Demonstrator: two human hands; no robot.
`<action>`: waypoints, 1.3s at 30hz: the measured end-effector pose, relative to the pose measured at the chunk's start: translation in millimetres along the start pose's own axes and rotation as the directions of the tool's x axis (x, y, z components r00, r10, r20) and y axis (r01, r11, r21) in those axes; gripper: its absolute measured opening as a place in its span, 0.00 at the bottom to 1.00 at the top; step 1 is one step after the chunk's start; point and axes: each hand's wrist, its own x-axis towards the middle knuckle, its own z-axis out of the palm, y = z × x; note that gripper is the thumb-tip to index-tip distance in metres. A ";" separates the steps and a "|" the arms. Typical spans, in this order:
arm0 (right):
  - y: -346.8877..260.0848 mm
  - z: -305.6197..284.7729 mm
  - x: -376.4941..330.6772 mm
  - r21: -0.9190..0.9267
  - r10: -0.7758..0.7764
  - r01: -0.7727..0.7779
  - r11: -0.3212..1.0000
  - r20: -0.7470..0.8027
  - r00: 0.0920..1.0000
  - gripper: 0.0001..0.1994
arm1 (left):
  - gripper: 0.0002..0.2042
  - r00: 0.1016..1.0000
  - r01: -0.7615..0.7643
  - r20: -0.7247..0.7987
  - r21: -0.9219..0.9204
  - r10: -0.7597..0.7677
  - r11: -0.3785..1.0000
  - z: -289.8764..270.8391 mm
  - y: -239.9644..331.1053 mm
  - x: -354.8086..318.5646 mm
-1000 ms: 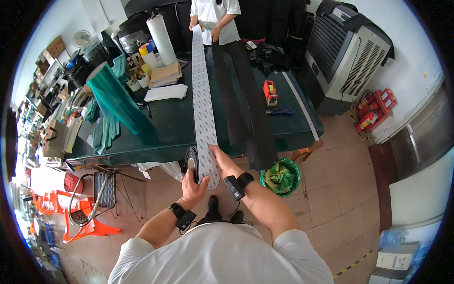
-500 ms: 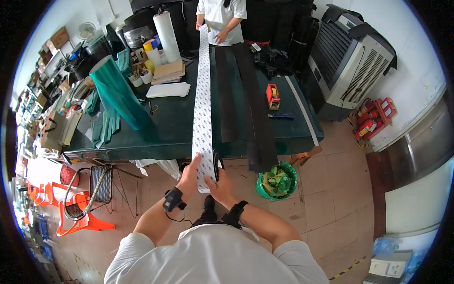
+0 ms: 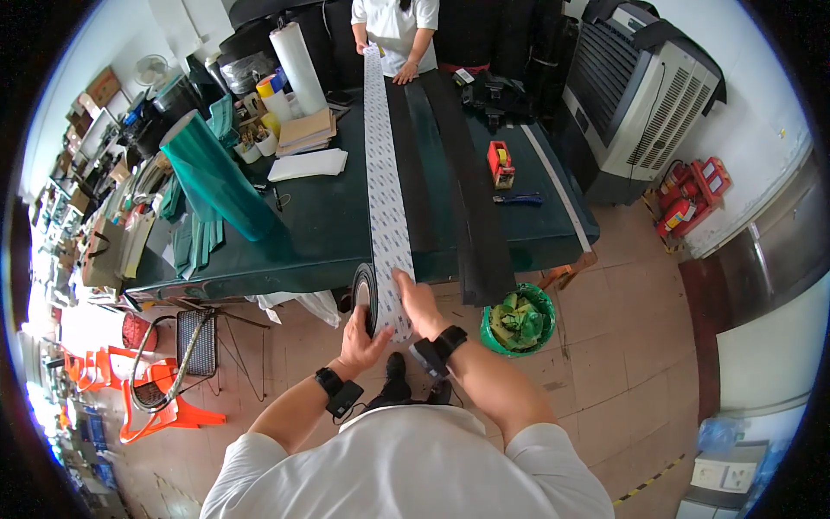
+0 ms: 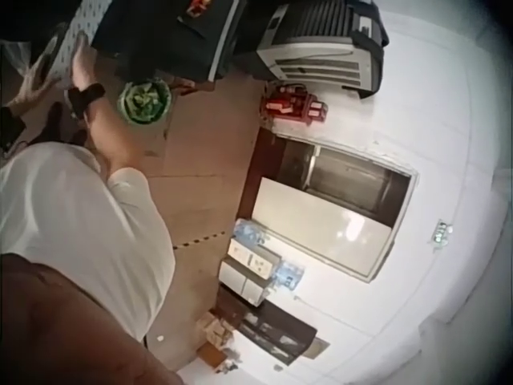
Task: The person pulls a length of adhesive tape from a roll and presses it onto a strip of black material on the table. They smooth the tape down by hand, cut it with a tool, and repeat the process.
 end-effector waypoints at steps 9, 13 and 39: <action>59.2 -7.1 -22.3 -0.584 -0.674 0.562 0.585 0.036 0.738 0.29 | 0.30 0.549 0.729 0.436 -0.667 -0.713 0.154 0.4 21.2 66.9; 47.6 -17.6 1.5 -0.400 -0.545 0.523 0.753 0.068 0.836 0.29 | 0.30 0.724 0.643 0.075 -0.435 -0.686 0.631 19.7 6.0 52.6; -23.8 -9.7 31.4 0.098 0.060 -0.070 0.993 0.098 0.993 0.32 | 0.31 0.837 0.536 0.045 -0.267 -0.546 0.801 35.2 -1.9 62.2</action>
